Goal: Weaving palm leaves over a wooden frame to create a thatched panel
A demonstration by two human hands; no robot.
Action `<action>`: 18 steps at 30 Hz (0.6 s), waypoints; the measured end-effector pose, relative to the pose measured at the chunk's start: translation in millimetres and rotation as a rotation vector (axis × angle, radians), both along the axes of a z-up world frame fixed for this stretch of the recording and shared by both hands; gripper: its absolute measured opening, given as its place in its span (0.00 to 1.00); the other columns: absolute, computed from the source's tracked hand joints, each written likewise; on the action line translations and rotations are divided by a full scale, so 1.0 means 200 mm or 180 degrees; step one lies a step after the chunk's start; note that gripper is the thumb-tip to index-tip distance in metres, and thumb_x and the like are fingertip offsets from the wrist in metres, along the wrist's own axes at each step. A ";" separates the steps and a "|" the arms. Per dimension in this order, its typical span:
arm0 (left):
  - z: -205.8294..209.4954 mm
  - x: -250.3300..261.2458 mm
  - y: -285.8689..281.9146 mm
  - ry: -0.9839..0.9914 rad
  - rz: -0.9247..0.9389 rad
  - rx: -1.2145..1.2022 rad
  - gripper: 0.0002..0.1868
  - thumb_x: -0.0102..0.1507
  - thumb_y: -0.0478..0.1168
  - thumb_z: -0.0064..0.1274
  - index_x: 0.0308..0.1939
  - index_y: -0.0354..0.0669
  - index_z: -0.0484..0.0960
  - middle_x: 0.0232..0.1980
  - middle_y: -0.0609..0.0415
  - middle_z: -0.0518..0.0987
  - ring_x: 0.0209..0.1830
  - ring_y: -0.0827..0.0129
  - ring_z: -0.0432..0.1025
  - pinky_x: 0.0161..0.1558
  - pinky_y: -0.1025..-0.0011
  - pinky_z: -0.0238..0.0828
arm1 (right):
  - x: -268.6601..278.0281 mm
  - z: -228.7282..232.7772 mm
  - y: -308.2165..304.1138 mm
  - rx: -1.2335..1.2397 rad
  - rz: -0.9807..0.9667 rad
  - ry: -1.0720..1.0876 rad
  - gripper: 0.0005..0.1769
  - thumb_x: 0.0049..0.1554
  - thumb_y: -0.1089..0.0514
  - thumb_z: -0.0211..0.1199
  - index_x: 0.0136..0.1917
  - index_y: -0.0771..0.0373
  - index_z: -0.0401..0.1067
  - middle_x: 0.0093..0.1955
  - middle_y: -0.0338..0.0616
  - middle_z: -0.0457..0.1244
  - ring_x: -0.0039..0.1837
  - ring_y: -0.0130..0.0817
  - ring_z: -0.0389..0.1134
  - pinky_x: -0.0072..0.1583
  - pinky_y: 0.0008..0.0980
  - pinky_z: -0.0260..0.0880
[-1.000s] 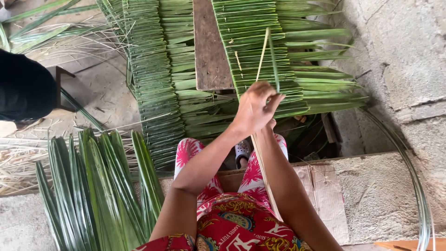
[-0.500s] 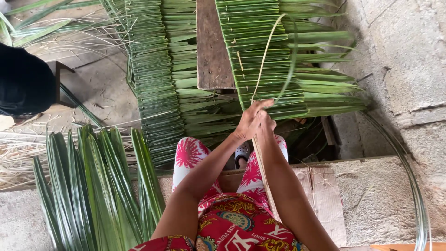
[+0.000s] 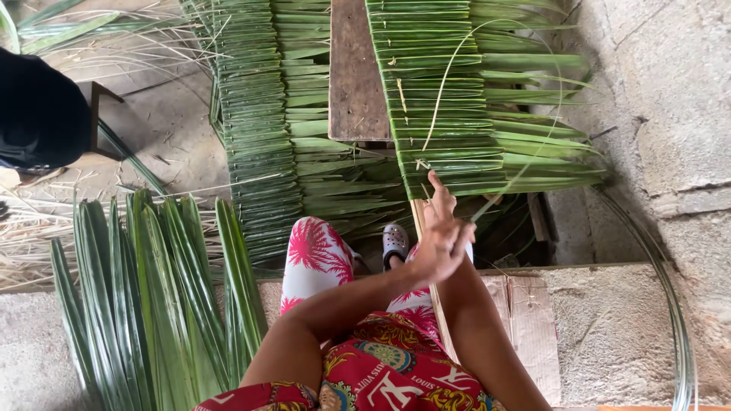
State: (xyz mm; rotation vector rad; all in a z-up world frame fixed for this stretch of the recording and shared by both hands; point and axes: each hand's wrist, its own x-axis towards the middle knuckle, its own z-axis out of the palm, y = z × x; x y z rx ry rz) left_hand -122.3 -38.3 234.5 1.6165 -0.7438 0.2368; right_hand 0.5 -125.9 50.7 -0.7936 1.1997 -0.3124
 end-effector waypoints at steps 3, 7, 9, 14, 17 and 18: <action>0.07 -0.21 -0.01 -0.0025 -0.0036 0.0140 0.15 0.73 0.35 0.45 0.29 0.37 0.75 0.21 0.46 0.75 0.18 0.56 0.74 0.25 0.68 0.72 | 0.01 0.08 0.02 -0.0008 0.0102 0.0037 0.69 0.36 0.52 0.92 0.71 0.82 0.48 0.74 0.80 0.47 0.75 0.77 0.52 0.71 0.72 0.53; 0.19 -0.45 0.05 -0.0062 -0.0380 0.0505 0.12 0.72 0.37 0.48 0.34 0.38 0.74 0.20 0.52 0.70 0.17 0.62 0.67 0.32 0.65 0.73 | 0.03 0.27 0.08 -0.0010 0.0040 0.0430 0.52 0.31 0.50 0.91 0.58 0.72 0.62 0.60 0.65 0.62 0.50 0.57 0.64 0.44 0.50 0.63; 0.26 -0.51 0.09 -0.0070 -0.0628 0.0640 0.08 0.74 0.34 0.47 0.40 0.35 0.74 0.21 0.54 0.68 0.17 0.66 0.61 0.37 0.62 0.72 | 0.04 0.29 0.07 0.0092 -0.0002 0.0633 0.36 0.31 0.52 0.87 0.47 0.62 0.70 0.52 0.49 0.69 0.34 0.36 0.67 0.24 0.30 0.63; 0.28 -0.59 0.13 0.0148 -0.0848 0.0782 0.17 0.74 0.37 0.48 0.30 0.36 0.78 0.20 0.52 0.73 0.15 0.66 0.65 0.42 0.61 0.73 | 0.04 0.23 0.05 -0.0257 0.0239 0.0816 0.58 0.27 0.44 0.86 0.65 0.71 0.65 0.63 0.55 0.68 0.59 0.43 0.72 0.59 0.31 0.74; 0.25 -0.61 0.12 0.0030 -0.0954 0.0669 0.19 0.75 0.37 0.46 0.27 0.38 0.74 0.18 0.53 0.70 0.14 0.64 0.63 0.41 0.59 0.70 | 0.08 0.10 -0.01 -0.0323 0.0471 0.0835 0.65 0.27 0.42 0.87 0.69 0.72 0.61 0.70 0.58 0.64 0.70 0.46 0.67 0.71 0.28 0.63; 0.25 -0.62 0.12 0.0030 -0.0952 0.0670 0.19 0.75 0.37 0.46 0.27 0.38 0.74 0.18 0.53 0.70 0.14 0.64 0.63 0.41 0.59 0.70 | 0.08 0.11 0.00 -0.0322 0.0473 0.0835 0.65 0.27 0.42 0.87 0.69 0.72 0.61 0.70 0.58 0.64 0.70 0.46 0.67 0.71 0.28 0.63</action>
